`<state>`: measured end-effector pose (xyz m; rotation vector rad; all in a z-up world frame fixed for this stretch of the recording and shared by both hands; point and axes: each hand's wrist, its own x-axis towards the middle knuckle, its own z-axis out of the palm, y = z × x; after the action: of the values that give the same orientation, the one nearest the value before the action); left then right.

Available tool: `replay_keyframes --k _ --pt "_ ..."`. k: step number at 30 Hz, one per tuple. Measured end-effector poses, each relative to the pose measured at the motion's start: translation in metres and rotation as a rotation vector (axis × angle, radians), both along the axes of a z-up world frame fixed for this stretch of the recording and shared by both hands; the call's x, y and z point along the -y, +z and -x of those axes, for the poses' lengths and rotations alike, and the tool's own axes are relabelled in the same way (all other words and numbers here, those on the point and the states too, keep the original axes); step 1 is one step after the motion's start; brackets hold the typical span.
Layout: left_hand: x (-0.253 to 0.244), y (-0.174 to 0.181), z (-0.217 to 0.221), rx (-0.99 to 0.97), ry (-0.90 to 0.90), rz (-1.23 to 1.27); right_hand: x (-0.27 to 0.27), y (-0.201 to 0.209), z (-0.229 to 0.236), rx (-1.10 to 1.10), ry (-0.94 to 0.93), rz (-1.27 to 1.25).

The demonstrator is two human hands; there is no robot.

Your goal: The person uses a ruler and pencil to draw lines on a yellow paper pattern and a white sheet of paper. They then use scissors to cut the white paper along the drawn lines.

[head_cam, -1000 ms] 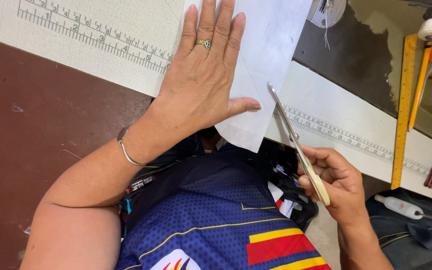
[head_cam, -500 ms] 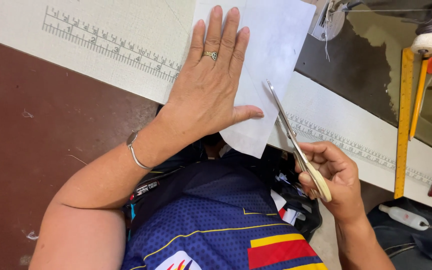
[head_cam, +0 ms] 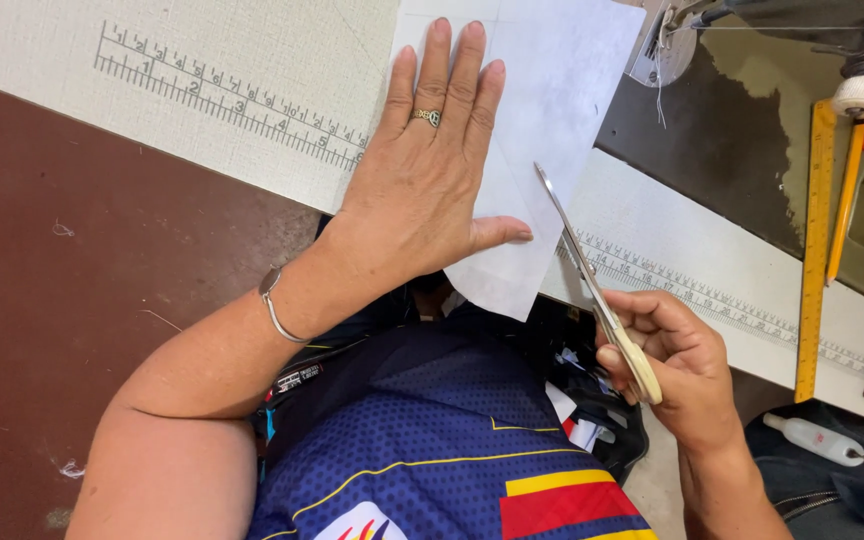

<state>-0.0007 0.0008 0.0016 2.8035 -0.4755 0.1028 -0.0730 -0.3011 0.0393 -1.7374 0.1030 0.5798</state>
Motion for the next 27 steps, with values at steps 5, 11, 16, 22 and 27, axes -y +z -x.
replay_keyframes --k 5,11,16,22,27 --pt "0.0 0.0 0.0 0.023 0.002 -0.017 -0.003 0.0 -0.002 0.008 -0.009 0.004" --pt "0.001 0.0 -0.001 0.0 0.008 -0.033 -0.021 0.002 -0.015 0.014 0.001 -0.076" --pt "0.001 -0.001 0.001 0.009 0.009 -0.037 -0.031 0.013 -0.021 0.001 0.0 -0.047" --pt "0.0 0.001 0.0 -0.003 0.003 -0.02 -0.025 0.008 -0.021 -0.01 0.001 -0.088" --pt "0.0 0.0 0.0 0.014 0.009 -0.031 -0.027 0.009 -0.019 -0.036 -0.032 -0.027"
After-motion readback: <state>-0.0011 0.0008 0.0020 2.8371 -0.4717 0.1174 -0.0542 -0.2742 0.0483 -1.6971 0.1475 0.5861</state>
